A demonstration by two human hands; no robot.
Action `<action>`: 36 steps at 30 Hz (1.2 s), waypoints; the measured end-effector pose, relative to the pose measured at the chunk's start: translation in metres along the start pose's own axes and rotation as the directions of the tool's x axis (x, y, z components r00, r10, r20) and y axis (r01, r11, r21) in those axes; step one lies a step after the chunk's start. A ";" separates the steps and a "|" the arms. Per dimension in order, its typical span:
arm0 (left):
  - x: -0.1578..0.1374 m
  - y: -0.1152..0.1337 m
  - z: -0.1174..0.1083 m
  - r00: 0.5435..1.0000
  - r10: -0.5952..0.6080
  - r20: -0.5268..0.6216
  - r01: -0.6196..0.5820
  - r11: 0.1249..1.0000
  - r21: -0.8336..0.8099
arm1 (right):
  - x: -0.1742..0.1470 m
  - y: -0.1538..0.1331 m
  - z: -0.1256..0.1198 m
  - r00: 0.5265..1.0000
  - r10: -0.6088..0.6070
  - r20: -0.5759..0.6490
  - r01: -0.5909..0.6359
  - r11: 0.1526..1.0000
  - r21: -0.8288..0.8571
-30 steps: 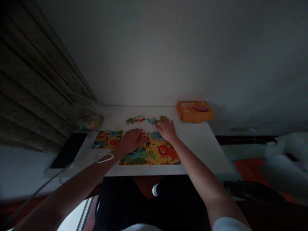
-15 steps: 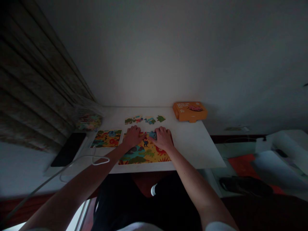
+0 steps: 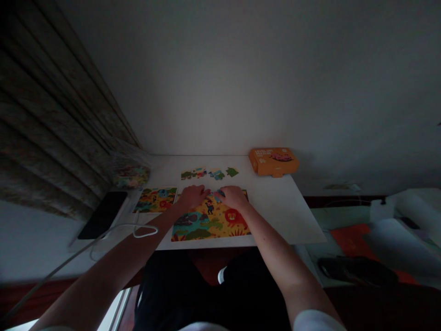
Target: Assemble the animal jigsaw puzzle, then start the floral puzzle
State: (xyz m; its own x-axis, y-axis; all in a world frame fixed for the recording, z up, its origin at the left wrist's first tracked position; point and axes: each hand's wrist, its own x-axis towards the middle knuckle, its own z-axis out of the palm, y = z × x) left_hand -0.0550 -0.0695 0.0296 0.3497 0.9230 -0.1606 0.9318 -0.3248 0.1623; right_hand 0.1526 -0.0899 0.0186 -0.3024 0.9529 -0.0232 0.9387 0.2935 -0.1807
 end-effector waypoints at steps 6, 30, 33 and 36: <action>0.005 -0.001 -0.014 0.999 0.012 0.040 -0.009 0.997 -0.080 | 0.007 0.002 -0.011 0.997 0.022 0.076 -0.029 0.995 0.096; 0.088 -0.017 -0.037 0.995 -0.082 -0.047 0.079 0.994 -0.077 | 0.090 0.029 -0.029 0.998 0.062 0.020 -0.062 0.998 -0.028; 0.090 -0.022 -0.033 0.997 -0.072 -0.030 0.069 0.993 -0.096 | 0.091 0.036 -0.027 0.997 0.077 0.005 -0.077 0.996 0.048; 0.088 -0.025 -0.030 0.997 -0.051 -0.065 0.046 0.996 -0.073 | 0.090 0.042 -0.030 0.997 0.074 0.019 -0.076 0.993 0.090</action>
State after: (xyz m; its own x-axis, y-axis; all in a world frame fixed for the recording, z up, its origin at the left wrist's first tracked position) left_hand -0.0507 0.0261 0.0407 0.2947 0.9498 -0.1054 0.9373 -0.2658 0.2255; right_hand 0.1693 0.0109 0.0389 -0.2349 0.9704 -0.0552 0.9402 0.2125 -0.2662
